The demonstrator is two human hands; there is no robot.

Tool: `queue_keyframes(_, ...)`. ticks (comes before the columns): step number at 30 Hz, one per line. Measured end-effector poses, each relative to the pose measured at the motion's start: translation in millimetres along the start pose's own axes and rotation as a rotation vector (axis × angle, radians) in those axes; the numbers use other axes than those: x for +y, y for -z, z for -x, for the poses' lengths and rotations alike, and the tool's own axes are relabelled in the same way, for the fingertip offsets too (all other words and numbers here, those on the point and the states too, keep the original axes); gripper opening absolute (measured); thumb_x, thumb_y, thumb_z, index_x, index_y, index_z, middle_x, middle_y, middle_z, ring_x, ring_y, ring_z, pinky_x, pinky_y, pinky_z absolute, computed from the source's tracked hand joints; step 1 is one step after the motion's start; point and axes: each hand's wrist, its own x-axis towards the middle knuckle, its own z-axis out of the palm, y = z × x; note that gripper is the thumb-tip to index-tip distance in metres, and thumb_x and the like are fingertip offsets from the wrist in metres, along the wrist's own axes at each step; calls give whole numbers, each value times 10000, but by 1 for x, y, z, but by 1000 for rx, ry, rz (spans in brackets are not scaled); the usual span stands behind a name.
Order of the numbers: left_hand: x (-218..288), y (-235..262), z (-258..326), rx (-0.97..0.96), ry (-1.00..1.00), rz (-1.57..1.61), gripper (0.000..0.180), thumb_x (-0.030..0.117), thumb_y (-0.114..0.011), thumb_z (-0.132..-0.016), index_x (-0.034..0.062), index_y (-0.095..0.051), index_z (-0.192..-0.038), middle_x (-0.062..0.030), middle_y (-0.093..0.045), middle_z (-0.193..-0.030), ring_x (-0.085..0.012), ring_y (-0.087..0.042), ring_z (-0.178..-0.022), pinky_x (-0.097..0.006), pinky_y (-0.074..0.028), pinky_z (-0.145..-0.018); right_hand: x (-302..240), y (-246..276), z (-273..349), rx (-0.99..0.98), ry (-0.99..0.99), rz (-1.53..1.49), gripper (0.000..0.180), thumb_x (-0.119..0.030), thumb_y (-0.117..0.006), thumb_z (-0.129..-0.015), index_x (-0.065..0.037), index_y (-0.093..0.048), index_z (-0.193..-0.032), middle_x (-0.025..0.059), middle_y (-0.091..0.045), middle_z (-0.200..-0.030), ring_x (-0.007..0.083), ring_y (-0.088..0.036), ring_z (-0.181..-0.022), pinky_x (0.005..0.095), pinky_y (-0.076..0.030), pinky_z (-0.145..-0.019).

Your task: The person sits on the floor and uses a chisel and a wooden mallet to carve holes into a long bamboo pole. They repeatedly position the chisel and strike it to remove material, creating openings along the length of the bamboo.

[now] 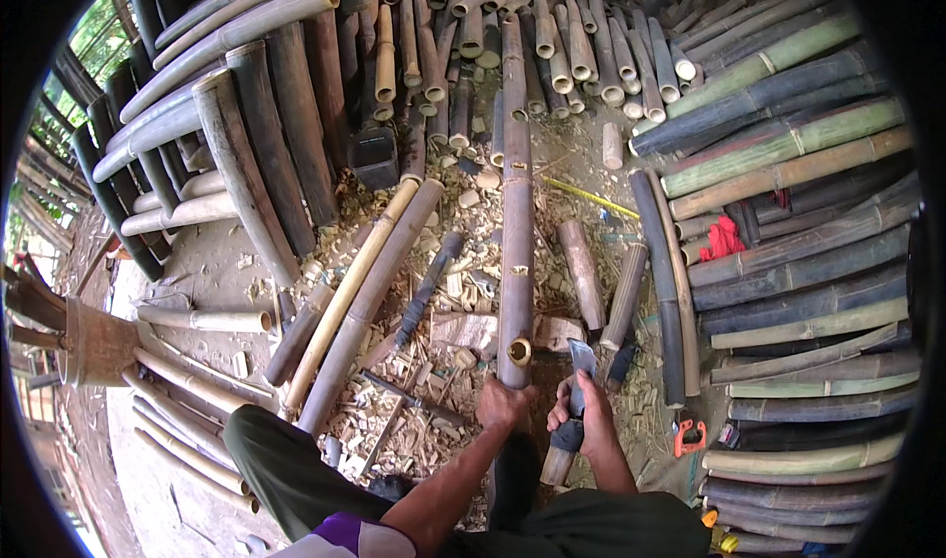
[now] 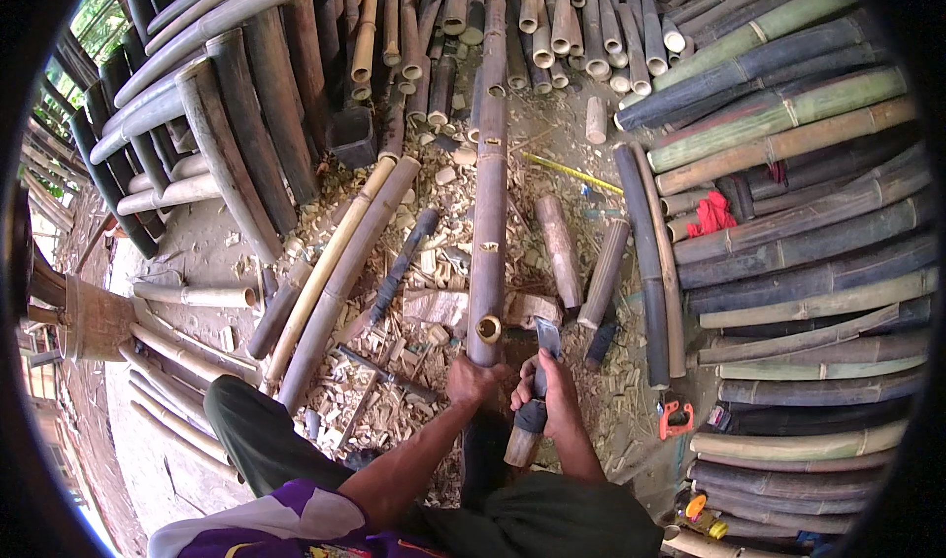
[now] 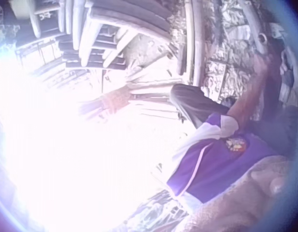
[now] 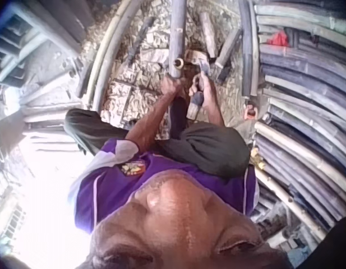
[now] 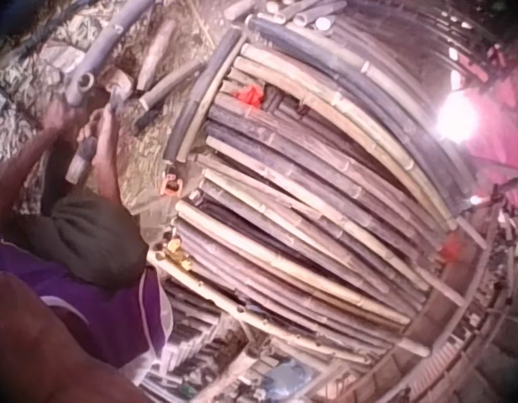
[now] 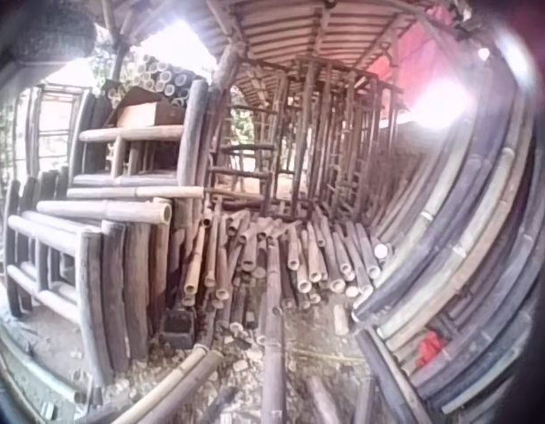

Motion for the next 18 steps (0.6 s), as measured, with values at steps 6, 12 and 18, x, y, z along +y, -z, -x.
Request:
queue_keyframes(6, 1, -1, 2, 56, -40, -19, 755, 463, -842, -638, -59, -657, -1150, -265, -716, -1133, -393, -707, -1072, -472, -562, -921, 4, -5, -1, -38, 10, -25, 492, -527, -502, -1030, -54, -556, -904, 81, -497, -546, 254, -556, -494, 401, -495, -541)
queue_keyframes(12, 6, 1, 10, 81, -33, -20, 760, 465, -836, -629, -62, -662, -1149, -256, -728, -1102, -387, -723, -1029, -468, -572, -900, -3, -14, -16, -109, 7, -72, 493, -510, -500, -1044, -40, -550, -903, 94, -517, -545, 249, -562, -479, 394, -500, -521)
queue_keyframes(18, 9, 0, 12, 67, 8, -23, 770, 465, -831, -628, -58, -655, -1165, -272, -722, -1105, -390, -720, -1038, -471, -570, -905, -2, -1, -21, -125, -26, -16, 503, -524, -502, -1038, -51, -559, -877, 88, -513, -537, 249, -565, -481, 390, -498, -518)
